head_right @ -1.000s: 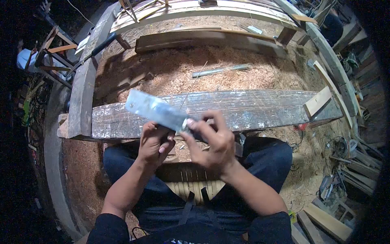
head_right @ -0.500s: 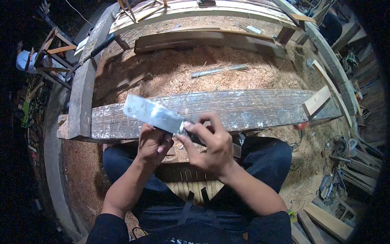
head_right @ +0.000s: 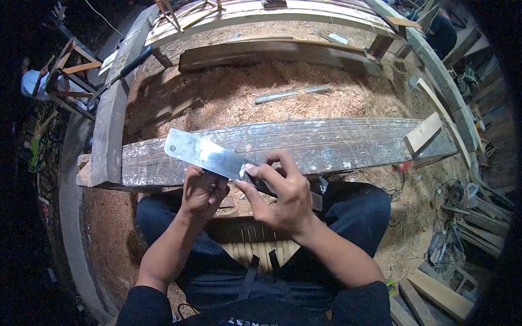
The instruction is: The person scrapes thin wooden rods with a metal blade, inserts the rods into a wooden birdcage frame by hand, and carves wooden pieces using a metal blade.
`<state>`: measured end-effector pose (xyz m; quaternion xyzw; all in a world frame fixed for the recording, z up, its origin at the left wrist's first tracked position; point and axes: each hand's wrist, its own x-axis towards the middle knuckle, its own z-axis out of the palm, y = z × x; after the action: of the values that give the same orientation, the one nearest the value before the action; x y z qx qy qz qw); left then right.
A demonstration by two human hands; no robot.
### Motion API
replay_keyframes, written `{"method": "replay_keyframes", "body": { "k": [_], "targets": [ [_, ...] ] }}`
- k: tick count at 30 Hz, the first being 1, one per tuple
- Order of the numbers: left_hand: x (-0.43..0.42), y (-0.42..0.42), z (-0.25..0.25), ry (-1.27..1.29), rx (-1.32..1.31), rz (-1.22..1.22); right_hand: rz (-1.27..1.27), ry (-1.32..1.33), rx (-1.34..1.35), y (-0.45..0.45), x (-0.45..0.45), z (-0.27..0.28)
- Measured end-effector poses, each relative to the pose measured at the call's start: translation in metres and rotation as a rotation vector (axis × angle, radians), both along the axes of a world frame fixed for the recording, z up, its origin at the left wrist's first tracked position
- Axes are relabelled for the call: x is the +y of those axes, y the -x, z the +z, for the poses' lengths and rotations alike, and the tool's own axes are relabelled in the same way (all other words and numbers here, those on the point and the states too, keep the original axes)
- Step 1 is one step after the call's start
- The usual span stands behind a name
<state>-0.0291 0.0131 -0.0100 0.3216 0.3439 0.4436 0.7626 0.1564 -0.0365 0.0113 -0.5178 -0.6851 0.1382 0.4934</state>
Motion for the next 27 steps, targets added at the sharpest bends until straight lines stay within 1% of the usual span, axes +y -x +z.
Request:
{"method": "replay_keyframes", "body": {
  "k": [1,3,5,7,8,9,11,12,13,15,16,17,19,20,21,23,24,26,27],
  "targets": [
    [0.002,0.0,0.003,0.003,0.007,0.001,0.001,0.003,0.007,-0.006,0.007,-0.008],
    [0.007,-0.002,0.007,0.044,0.049,-0.091,-0.195,-0.057,-0.075,-0.033,0.029,-0.022],
    [0.008,0.0,0.009,0.01,0.034,-0.126,-0.418,0.136,0.311,-0.054,0.044,-0.014],
    [0.01,0.003,0.015,0.026,0.063,-0.217,-0.302,0.255,0.879,-0.069,0.046,0.001],
    [0.012,0.005,0.012,-0.001,0.06,-0.244,-0.238,0.298,1.009,-0.07,0.044,0.004],
    [0.014,0.004,0.013,0.003,0.05,-0.238,-0.236,0.304,0.998,-0.068,0.041,0.007],
    [0.017,0.002,0.015,0.003,0.145,-0.256,-0.133,0.473,0.995,-0.06,0.036,0.012],
    [0.019,0.003,0.013,-0.028,0.173,-0.282,-0.071,0.528,0.988,-0.057,0.035,0.013],
    [0.02,0.002,0.013,-0.019,0.172,-0.281,-0.074,0.537,0.987,-0.053,0.035,0.012],
    [0.021,0.004,0.019,-0.103,0.277,-0.399,-0.064,0.586,0.959,-0.044,0.037,0.011],
    [0.025,0.006,0.021,-0.136,0.306,-0.452,-0.061,0.594,0.957,-0.04,0.036,0.018],
    [0.027,0.007,0.021,-0.131,0.308,-0.442,-0.052,0.602,0.955,-0.039,0.037,0.016],
    [0.033,0.01,0.021,-0.135,0.321,-0.521,-0.057,0.507,1.016,-0.04,0.039,0.011],
    [0.04,0.017,0.018,-0.204,0.322,-0.521,-0.155,0.512,0.954,-0.043,0.042,0.012],
    [0.045,0.021,0.021,-0.199,0.343,-0.433,-0.146,0.416,1.002,-0.05,0.047,0.006],
    [0.061,0.031,0.01,-0.251,0.379,-0.165,-0.223,0.376,1.075,-0.058,0.054,0.003],
    [0.071,0.038,0.003,-0.228,0.346,-0.048,-0.21,0.37,1.072,-0.062,0.056,-0.001],
    [0.078,0.043,0.004,-0.182,0.302,0.195,-0.183,0.284,1.243,-0.069,0.062,-0.011],
    [0.082,0.042,0.003,-0.176,0.291,0.287,-0.17,0.275,1.246,-0.069,0.064,-0.011]
  ]
}}
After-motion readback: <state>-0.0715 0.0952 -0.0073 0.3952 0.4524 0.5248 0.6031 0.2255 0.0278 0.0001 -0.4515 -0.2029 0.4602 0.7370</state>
